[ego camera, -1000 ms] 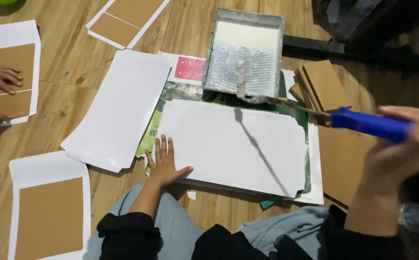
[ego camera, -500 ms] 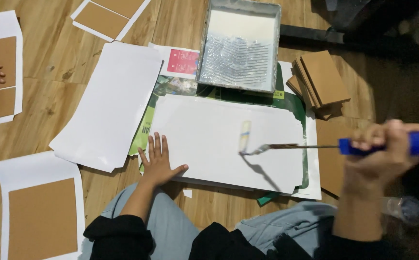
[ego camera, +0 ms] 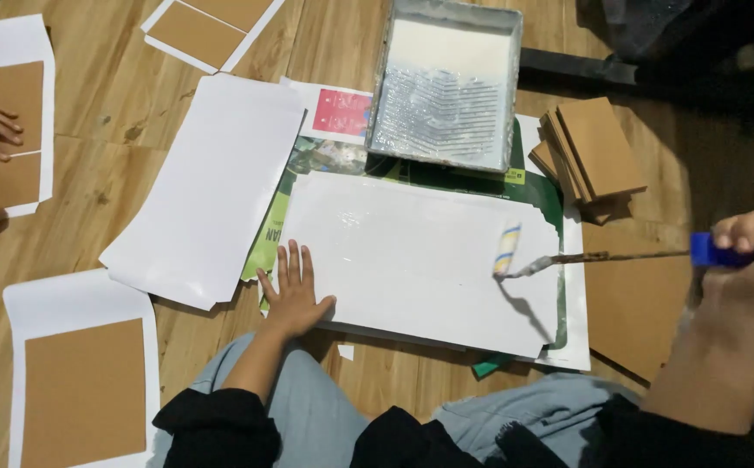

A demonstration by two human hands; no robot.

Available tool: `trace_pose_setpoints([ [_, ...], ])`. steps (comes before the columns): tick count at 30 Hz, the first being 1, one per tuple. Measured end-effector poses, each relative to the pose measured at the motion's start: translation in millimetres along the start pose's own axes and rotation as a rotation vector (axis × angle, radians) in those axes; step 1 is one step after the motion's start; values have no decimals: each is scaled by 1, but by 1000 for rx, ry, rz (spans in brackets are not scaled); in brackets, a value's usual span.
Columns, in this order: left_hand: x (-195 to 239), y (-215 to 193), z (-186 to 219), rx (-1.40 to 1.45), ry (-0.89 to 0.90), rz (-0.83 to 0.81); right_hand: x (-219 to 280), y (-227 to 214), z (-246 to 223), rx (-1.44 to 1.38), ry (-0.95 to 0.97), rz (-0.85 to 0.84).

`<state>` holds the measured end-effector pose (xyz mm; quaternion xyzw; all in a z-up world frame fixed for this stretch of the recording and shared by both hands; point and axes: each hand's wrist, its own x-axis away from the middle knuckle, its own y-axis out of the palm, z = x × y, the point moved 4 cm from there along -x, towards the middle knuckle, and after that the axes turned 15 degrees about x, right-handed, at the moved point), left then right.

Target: The person uses a paint roller to apply a white adhesive from a tray onto a large white sheet of paper. They repeatedly roll the adhesive onto the paper, lift and flip the sheet, and continue applying the substance to ensure even coverage.

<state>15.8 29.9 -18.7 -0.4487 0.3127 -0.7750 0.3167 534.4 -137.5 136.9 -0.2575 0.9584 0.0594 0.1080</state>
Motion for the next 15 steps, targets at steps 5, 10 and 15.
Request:
trace_pose_setpoints([
  [5, 7, -4, 5, -12, -5, 8, 70, 138, -74, 85, -37, 68],
  [10, 18, -15, 18, 97, -29, 31, 121, 270, -19, -393, -56, -12],
  [15, 16, -13, 13, 104, -23, 29, 109, 272, -24, -355, -42, -60],
])
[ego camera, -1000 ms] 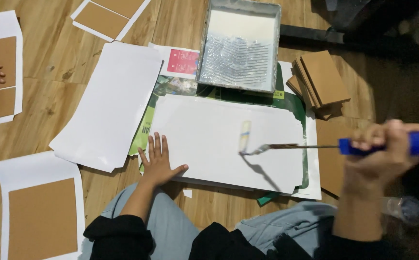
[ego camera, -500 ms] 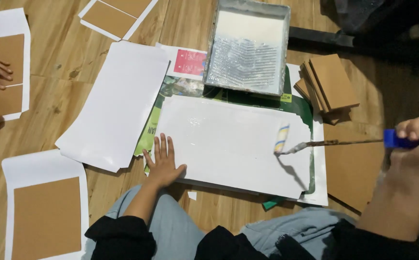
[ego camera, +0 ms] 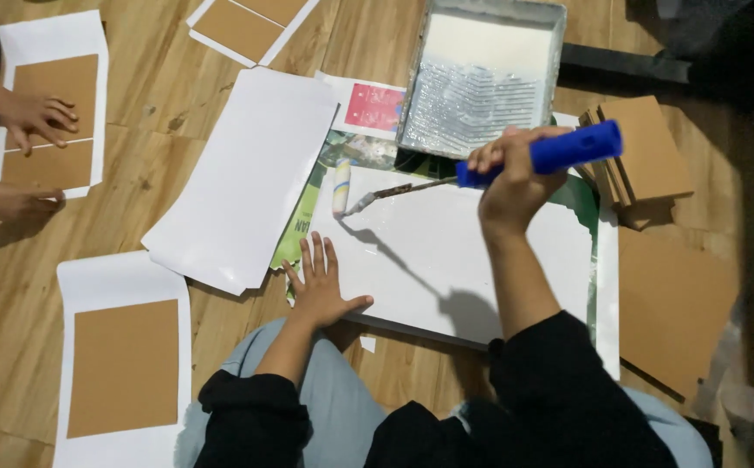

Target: The person uses a paint roller to apply a white adhesive from a tray onto a large white sheet of paper. They repeatedly roll the adhesive onto the paper, lift and flip the sheet, and continue applying the substance to ensure even coverage.

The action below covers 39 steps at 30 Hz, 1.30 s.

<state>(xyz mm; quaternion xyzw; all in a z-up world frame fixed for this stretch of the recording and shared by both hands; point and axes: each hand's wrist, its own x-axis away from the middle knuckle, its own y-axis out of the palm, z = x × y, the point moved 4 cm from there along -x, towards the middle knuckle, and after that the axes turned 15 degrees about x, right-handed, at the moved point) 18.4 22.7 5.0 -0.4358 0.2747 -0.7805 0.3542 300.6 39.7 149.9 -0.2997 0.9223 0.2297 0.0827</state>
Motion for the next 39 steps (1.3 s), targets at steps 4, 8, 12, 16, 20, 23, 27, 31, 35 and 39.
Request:
trace_pose_setpoints([
  [4, -10, 10, -8, -139, -24, -7, -34, -59, -78, 131, 241, 174],
  [8, -8, 8, -6, -128, -31, -16, -74, -139, -72, 278, 285, 179],
  [12, -9, 5, -6, -108, -10, -8, -29, -84, -70, 187, 147, 240],
  [16, -8, 6, -6, -47, -20, -14, 10, -74, -33, -30, 151, 28],
  [20, -5, 7, -6, -84, -37, -35, -16, -155, -70, 96, 180, 225],
  [23, -8, 6, -4, -76, -42, -14, -69, -269, -86, 269, 79, 391],
  [27, -13, 11, -11, -72, -28, 23, -116, -396, -80, 285, 67, 195],
  [31, -13, 9, -10, -85, -42, 28, -50, -254, -133, 285, -81, 464],
  [35, -12, 8, -9, -90, -64, 18, -33, -248, -121, 216, -62, 443],
  [39, -11, 8, -11, -48, -31, 29, -77, -380, -111, 392, 60, 414],
])
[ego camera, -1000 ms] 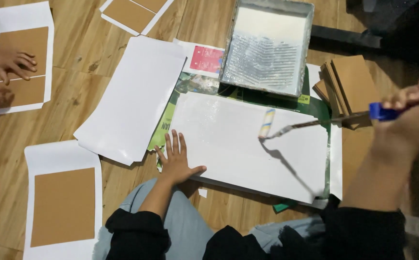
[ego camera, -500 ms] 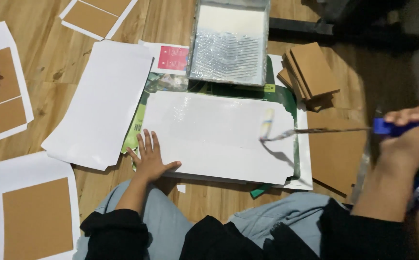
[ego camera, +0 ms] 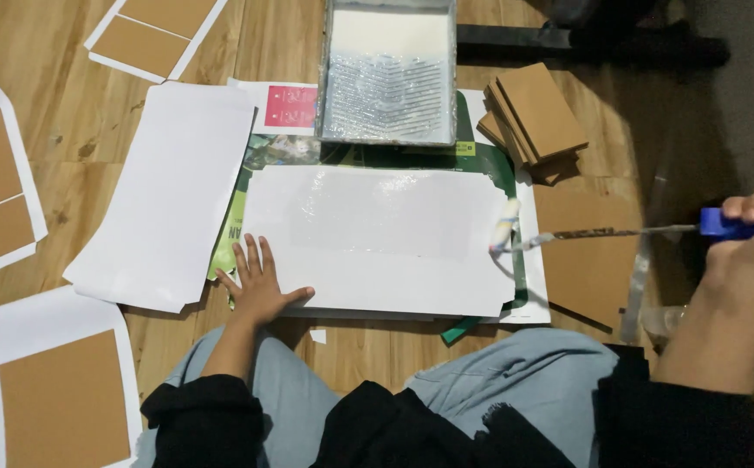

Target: The person uses a paint roller to apply a white adhesive from a tray onto a large white sheet of paper. They repeatedly roll the adhesive onto the paper, lift and flip the sheet, and continue applying the substance to ensure even coverage.

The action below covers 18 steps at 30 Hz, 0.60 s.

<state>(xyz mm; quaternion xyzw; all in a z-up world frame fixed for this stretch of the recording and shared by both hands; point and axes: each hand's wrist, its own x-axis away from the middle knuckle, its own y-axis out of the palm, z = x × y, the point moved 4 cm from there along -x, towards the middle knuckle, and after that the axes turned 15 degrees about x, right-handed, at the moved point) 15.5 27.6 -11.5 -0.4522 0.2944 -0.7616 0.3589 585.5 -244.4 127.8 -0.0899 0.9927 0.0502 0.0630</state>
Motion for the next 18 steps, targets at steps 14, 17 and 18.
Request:
trace_pose_setpoints([
  [14, 7, -7, 8, 60, -3, 11, 213, 78, -72, -194, -76, -444],
  [17, 2, -2, 4, -21, -34, -25, 190, 44, -109, 108, -343, -296],
  [18, 2, -3, 4, -7, -33, -17, 184, 37, -113, 131, -237, -245],
])
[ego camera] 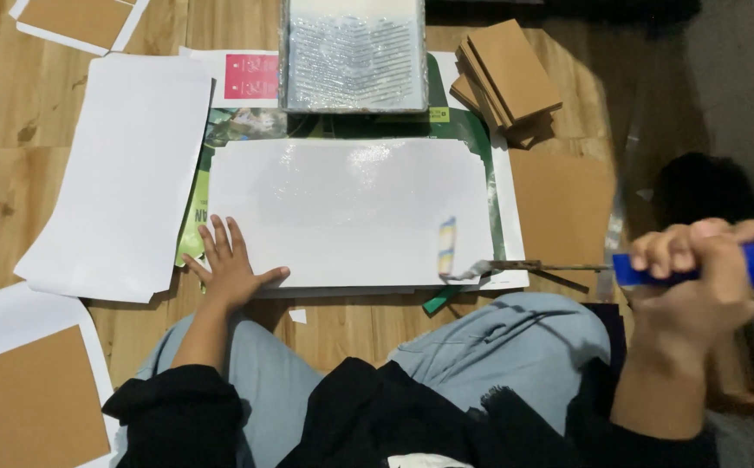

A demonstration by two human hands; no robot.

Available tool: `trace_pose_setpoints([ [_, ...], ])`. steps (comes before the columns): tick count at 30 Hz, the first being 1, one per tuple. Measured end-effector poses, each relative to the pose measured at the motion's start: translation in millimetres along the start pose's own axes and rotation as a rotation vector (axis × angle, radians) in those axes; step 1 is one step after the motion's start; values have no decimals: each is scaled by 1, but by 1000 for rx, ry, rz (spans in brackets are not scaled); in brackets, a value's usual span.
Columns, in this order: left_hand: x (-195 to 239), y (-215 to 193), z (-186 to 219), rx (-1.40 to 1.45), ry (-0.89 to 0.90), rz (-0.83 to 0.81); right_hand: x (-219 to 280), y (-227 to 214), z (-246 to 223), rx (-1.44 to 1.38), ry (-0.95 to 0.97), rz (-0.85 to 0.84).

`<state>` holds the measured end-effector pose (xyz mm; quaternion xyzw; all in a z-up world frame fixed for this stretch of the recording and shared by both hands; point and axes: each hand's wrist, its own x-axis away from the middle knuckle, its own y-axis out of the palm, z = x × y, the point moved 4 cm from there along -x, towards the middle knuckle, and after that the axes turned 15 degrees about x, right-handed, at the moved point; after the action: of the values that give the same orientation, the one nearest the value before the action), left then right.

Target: The person uses a paint roller to apply a white adhesive from a tray onto a large white sheet of paper. They repeatedly roll the adhesive onto the paper, lift and flip the sheet, and continue applying the substance to ensure even coverage.

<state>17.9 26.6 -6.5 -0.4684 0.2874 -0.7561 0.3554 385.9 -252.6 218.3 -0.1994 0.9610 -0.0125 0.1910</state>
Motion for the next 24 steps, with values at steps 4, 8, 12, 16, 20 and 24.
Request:
trace_pose_setpoints([
  [4, -1, -2, 0, 2, -14, 2, 3, 17, -3, -82, -71, -113],
  [8, 1, -1, 1, 14, 2, 12, 24, 29, 24, -295, 51, -258],
  [12, 3, -2, 1, 47, 15, 15, 5, -21, 19, -22, -20, -159],
  [16, 2, -3, 1, 10, -13, -7, -3, -42, 16, 65, -56, -170],
  [20, 4, -3, 2, 7, -12, -2, 7, -22, 4, 48, 92, -327],
  [24, 5, -3, 3, 36, 9, -1, -7, -67, 31, 196, -143, -377],
])
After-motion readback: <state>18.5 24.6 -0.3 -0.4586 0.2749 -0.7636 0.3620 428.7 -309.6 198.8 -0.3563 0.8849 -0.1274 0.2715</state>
